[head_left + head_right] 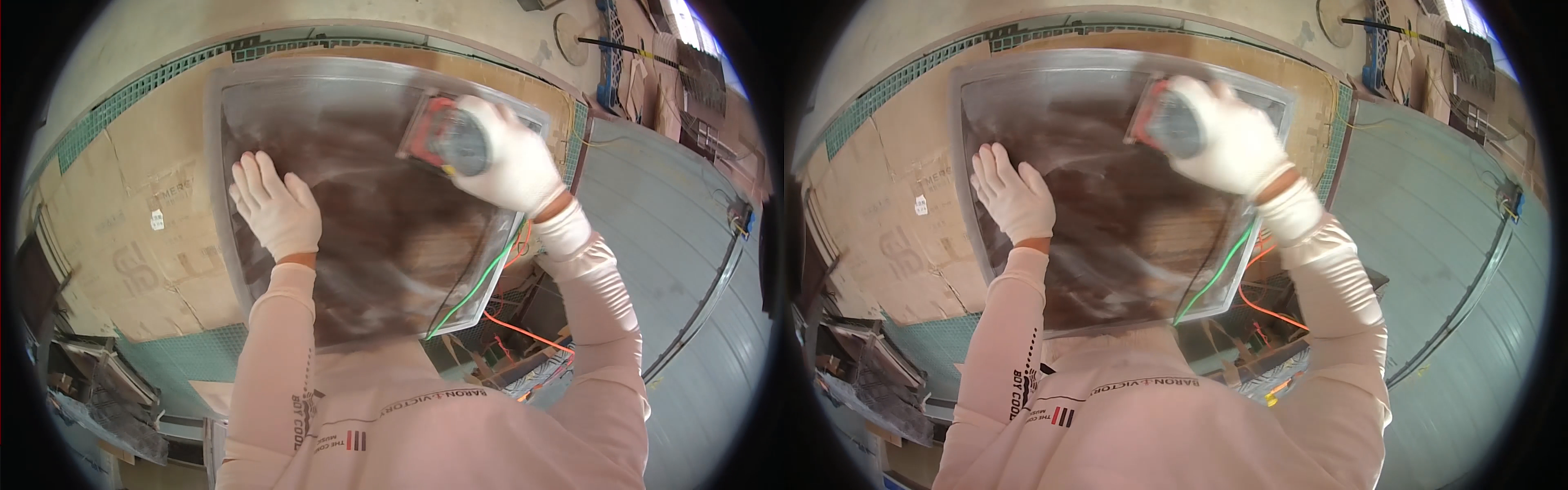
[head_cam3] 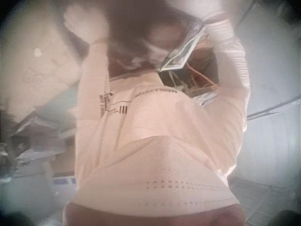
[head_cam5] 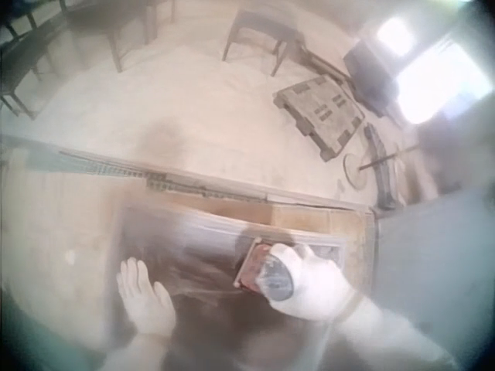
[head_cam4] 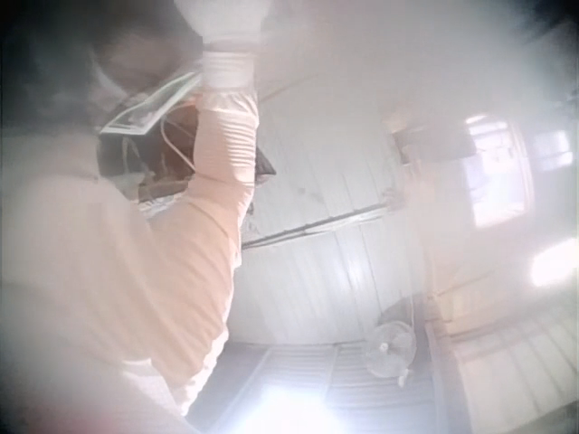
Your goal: The person sands the surface of a wooden tabletop using an orbital sander, stops to clean the sanding pad, and continues sanding the entire surface.
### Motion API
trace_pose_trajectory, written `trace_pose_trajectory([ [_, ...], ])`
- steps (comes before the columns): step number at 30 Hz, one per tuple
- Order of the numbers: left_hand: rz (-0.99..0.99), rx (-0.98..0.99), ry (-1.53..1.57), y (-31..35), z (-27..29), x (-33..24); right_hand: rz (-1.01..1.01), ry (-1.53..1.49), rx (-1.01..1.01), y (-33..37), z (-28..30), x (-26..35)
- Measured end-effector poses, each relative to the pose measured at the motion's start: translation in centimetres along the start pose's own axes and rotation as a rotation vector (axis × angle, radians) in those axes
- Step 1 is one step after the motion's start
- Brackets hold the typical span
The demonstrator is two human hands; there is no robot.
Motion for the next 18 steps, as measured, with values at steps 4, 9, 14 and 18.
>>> trace_pose_trajectory([
  [4, -0.008, 0.0, -0.008, 0.0, 0.2, 0.7, -0.023, -0.09, 0.122, -3.0, -1.1, 6.1],
  [9, -0.025, 0.002, -0.043, 0.2, 0.0, 1.4, -0.123, -0.096, 0.136, -2.9, -1.2, 5.5],
  [14, -0.036, -0.01, -0.055, 0.1, 0.2, 1.3, -0.234, -0.098, -0.034, 2.0, 0.1, -2.9],
  [18, -0.027, 0.005, -0.04, 0.3, 0.1, 1.3, -0.308, -0.057, -0.067, 4.7, 1.0, -8.0],
])
Point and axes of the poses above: each hand's wrist, its own y-axis away from the middle knuckle, its own z-axis out of the back of the hand, x = y × z, the point moved 1 cm from there along -y, towards the middle knuckle, and after that the axes turned 7 degrees about -z, right-handed, at the moved point
